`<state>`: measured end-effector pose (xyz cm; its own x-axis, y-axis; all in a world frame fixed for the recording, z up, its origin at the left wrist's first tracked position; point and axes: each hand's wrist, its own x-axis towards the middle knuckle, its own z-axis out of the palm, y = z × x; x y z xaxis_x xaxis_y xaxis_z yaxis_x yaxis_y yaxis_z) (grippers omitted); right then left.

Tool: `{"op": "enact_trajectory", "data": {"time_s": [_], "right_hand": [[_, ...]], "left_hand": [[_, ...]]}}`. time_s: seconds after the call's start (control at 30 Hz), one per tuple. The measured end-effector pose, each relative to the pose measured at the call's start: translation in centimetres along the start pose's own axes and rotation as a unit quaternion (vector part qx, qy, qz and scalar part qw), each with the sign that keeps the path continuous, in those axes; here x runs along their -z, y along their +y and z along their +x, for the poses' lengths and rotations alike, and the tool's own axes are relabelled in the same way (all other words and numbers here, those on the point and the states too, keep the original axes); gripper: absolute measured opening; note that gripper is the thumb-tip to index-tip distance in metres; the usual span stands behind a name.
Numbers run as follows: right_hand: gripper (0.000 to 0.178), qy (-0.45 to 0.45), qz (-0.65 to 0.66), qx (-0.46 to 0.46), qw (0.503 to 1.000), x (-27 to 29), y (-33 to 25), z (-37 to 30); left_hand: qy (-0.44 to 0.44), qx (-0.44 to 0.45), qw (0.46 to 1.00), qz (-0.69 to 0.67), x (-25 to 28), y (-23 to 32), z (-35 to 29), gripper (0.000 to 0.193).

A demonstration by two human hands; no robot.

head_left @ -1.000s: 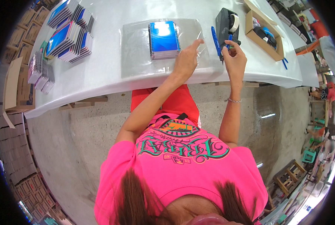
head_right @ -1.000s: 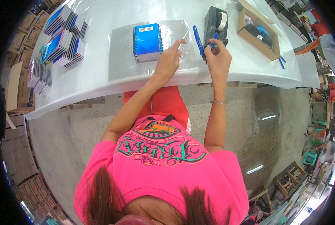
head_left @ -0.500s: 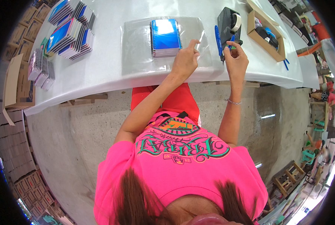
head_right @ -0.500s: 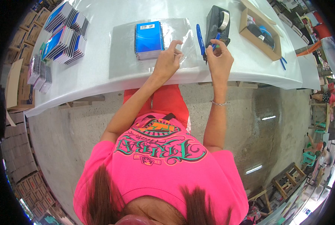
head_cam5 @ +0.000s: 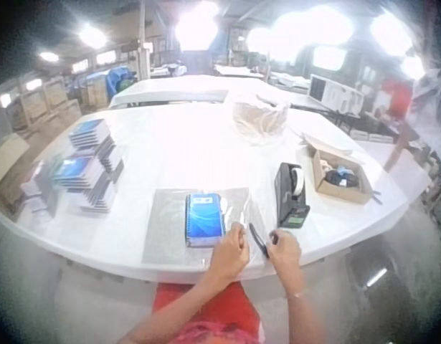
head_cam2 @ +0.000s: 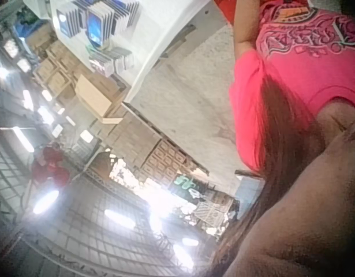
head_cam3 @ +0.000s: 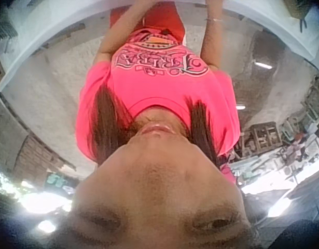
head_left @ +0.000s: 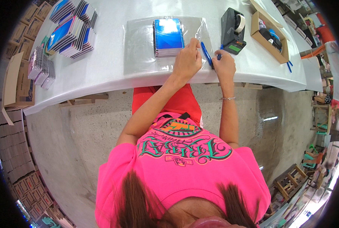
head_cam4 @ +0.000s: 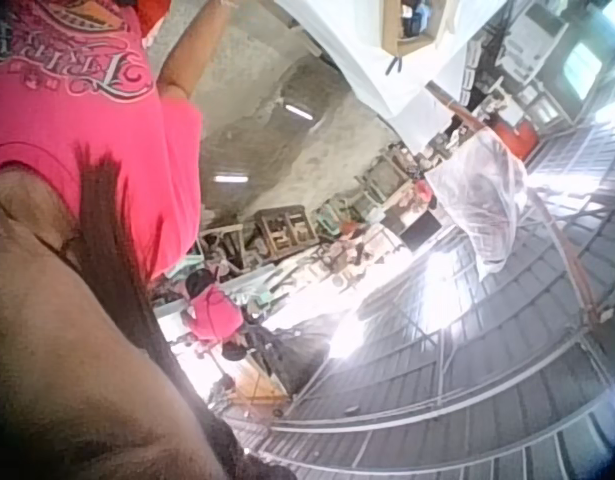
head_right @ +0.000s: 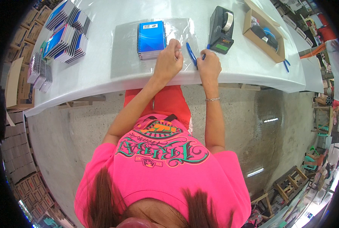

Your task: The person places stacks of spiral-bound notebooks into clear plastic sleeves on a white table. They smooth the plastic around each stack and move the wrapped items aside. A tape dispenser and scissors are visible on the table but not used.

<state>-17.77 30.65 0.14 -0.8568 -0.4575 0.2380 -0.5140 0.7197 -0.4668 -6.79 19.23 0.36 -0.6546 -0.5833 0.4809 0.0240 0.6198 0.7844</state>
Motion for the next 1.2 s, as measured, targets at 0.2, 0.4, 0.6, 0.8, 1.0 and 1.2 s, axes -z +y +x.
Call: {"op": "enact_trajectory", "data": {"time_s": [0.2, 0.4, 0.6, 0.8, 1.0, 1.2], "right_hand": [[0.025, 0.084, 0.011, 0.082, 0.993, -1.3, 0.8, -0.3], [0.071, -0.243, 0.476, -0.065, 0.843, 1.5, -4.6, 1.8], [0.086, -0.285, 0.455, -0.048, 0.843, 1.1, -3.0, 2.8], [0.085, -0.291, 0.587, -0.126, 0.745, 0.3, -1.3, 2.9], [0.079, -0.306, 0.614, -0.152, 0.711, 0.4, -0.7, 3.5], [0.068, -0.301, 0.642, -0.170, 0.685, 0.1, -0.6, 3.4]], "left_hand": [[0.057, -0.061, 0.996, -0.005, 0.4, 0.3, 0.1, 0.030], [0.017, -0.057, 0.996, -0.064, 0.7, 0.4, -0.7, 0.037], [-0.048, 0.242, 0.921, -0.301, 3.7, 1.6, -6.5, 0.043], [-0.014, 0.395, 0.687, -0.610, 6.1, -0.2, -6.9, 0.054], [-0.148, 0.432, 0.607, -0.650, 7.6, -0.6, -7.2, 0.065], [0.001, 0.389, 0.678, -0.624, 7.4, -1.4, -7.0, 0.058]]}}
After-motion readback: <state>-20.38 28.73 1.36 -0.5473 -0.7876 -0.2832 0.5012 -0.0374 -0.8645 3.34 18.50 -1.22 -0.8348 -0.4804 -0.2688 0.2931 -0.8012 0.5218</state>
